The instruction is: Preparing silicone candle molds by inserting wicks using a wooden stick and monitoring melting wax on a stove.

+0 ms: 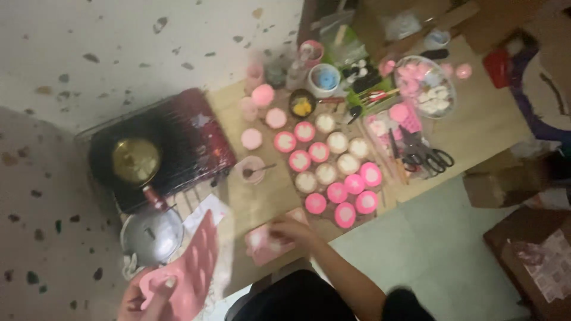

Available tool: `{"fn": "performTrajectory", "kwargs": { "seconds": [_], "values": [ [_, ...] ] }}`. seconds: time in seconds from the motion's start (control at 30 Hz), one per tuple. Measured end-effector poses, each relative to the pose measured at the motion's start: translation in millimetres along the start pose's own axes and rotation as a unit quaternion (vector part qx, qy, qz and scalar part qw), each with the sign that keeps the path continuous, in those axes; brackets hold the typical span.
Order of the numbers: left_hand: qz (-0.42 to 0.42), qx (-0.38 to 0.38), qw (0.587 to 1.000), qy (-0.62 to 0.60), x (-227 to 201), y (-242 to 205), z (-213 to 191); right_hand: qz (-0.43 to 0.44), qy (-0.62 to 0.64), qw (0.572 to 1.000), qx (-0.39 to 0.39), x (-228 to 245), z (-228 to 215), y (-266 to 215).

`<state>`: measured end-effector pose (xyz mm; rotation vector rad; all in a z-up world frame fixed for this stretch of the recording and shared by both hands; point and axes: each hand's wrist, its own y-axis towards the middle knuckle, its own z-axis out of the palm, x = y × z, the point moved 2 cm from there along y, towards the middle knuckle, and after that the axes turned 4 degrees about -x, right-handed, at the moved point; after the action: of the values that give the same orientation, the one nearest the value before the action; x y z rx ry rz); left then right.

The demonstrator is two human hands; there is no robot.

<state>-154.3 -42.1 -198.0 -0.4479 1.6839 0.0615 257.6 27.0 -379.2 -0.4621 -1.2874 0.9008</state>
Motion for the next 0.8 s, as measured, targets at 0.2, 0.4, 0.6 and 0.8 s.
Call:
{"fn": "performTrajectory", "kwargs": {
  "seconds": [0.2, 0.4, 0.6, 0.8],
  "values": [
    [-0.098, -0.087, 0.986, -0.104, -124.9, -27.5, 106.9, -0.358, 0.271, 0.708, -0.545, -110.9, -336.8, -81.8],
    [-0.103, -0.038, 0.971, -0.211, -168.5, -46.7, 176.5, -0.162, -0.178, 0.691, -0.682, -66.9, -363.2, -114.8],
    [-0.106, 0.001, 0.969, -0.222, -212.2, -59.5, 219.9, -0.114, -0.323, 0.679, -0.649, -81.3, -368.8, -102.7],
    [-0.115, 0.024, 0.960, -0.253, -225.8, -59.3, 237.2, -0.104, -0.374, 0.670, -0.633, -64.7, -345.0, -134.4]
  ]
}}
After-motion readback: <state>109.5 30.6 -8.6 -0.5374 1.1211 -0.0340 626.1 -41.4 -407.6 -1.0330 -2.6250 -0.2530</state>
